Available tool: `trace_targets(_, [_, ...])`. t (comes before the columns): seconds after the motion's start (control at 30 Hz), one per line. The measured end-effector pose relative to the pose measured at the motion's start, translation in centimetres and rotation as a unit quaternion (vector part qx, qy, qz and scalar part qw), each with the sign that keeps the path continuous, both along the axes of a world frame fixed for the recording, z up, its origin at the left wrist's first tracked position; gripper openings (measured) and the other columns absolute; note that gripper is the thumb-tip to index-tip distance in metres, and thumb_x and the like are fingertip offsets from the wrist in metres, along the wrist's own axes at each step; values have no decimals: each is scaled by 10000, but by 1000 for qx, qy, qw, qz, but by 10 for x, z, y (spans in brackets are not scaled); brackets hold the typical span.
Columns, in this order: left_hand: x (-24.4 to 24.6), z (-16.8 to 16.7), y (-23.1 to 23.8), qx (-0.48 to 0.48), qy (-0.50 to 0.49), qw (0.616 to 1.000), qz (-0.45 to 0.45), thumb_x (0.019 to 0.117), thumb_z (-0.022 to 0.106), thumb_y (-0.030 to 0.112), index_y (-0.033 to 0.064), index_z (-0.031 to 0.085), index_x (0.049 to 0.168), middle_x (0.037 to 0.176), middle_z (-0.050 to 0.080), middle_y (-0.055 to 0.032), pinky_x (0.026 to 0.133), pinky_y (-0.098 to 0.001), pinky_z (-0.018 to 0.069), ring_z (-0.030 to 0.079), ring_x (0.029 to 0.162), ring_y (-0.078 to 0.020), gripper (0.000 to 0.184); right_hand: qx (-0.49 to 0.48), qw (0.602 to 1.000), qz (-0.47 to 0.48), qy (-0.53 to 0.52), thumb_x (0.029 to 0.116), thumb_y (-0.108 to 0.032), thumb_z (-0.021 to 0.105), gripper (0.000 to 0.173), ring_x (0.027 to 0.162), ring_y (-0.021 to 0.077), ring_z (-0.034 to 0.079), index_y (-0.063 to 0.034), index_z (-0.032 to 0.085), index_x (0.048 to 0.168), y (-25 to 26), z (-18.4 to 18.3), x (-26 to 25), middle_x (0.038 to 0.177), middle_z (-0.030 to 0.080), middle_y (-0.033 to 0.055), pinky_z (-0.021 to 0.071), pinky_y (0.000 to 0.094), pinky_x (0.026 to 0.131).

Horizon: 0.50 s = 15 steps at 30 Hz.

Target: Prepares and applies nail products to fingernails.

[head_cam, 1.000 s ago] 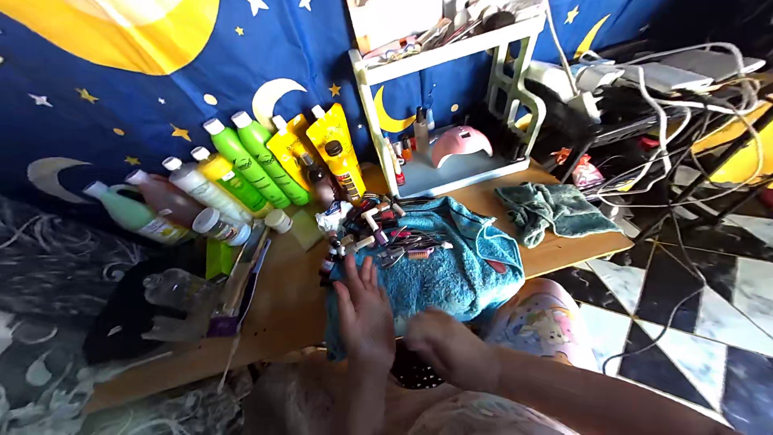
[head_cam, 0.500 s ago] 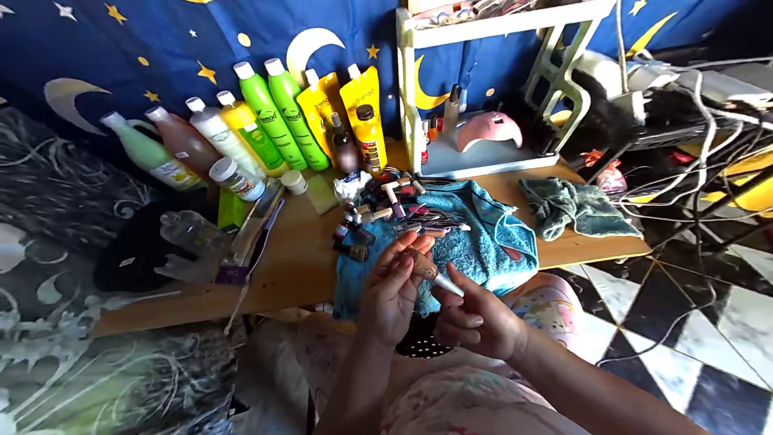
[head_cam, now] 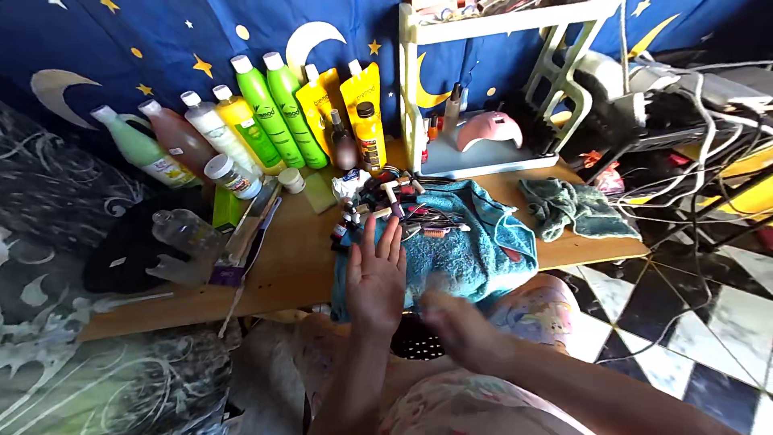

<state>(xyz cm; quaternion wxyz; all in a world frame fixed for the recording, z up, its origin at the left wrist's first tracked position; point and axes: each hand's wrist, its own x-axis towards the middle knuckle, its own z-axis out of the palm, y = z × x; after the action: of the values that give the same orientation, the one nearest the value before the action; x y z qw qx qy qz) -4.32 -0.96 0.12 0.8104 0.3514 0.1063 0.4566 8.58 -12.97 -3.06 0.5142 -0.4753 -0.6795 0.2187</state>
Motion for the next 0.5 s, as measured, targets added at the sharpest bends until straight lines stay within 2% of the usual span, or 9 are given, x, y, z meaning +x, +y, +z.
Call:
trace_targets(0.07, [2,5,2,27,12,1000,0,1063,33,524,232,220,1638,1664,312,-80,1258,-496,209,238,1555,-279,672,-129,987,34,-85,1111,-391,374,456,589,196,612,-17,627,1042,9,-1,-1,663,583,82,529,398,552])
trace_targets(0.13, [1,4,7,33,34,998,38,1066,78,544,230,319,1601,1599,426,-75,1204,-468,320,362,1500,-268,666,-121,989,15,-88,1111,-380,380,464,568,187,614,8,630,1063,20,17,16,653,586,81,543,389,540])
trace_targets(0.2, [-5,-10,16,98,111,983,105,1084,136,504,188,332,1597,1559,481,-84,1189,-453,349,424,1460,-260,634,-100,989,-33,-105,1111,-375,395,438,661,185,657,-10,636,1123,35,42,46,750,643,78,581,403,627])
trace_targets(0.27, [-12,-37,29,236,253,917,200,1096,325,403,37,400,1518,1470,551,-125,1126,-430,438,533,1354,-240,565,-93,980,-87,-153,1088,-280,474,331,806,217,717,-32,669,1187,60,64,86,905,723,99,610,461,766])
trace_targets(0.3, [-17,-50,35,306,316,866,238,1061,428,258,-43,494,1410,1366,602,-154,1059,-402,501,597,1250,-224,465,-83,974,-117,-176,1069,-226,521,280,829,245,713,-27,680,1185,73,72,106,942,721,122,600,486,784])
trace_targets(0.33, [-20,-61,39,370,369,812,260,1027,507,172,-62,593,1286,1248,656,-163,979,-375,545,647,1135,-205,360,-83,966,-143,-200,1059,-191,550,258,883,281,709,-15,690,1185,88,78,125,1001,715,151,589,512,825])
trace_targets(0.4, [-24,-85,46,458,420,737,266,990,542,120,-15,698,1136,1074,712,-119,855,-325,574,680,959,-152,253,-92,946,-193,-244,1047,-139,571,222,958,350,680,20,706,1125,119,83,160,1048,673,205,565,542,869])
trace_targets(0.47, [-25,-103,48,502,419,714,250,992,540,152,39,737,1080,1006,732,-64,819,-318,597,695,897,-125,244,-104,925,-245,-273,1039,-132,591,209,981,414,665,42,703,1066,153,73,190,1056,647,253,554,592,864])
trace_targets(0.5, [-24,-106,48,509,406,720,242,991,550,169,61,750,1065,991,738,-39,822,-320,605,700,891,-115,239,-111,913,-269,-285,1031,-140,604,205,987,433,663,36,708,1041,172,65,204,1054,646,262,552,614,859])
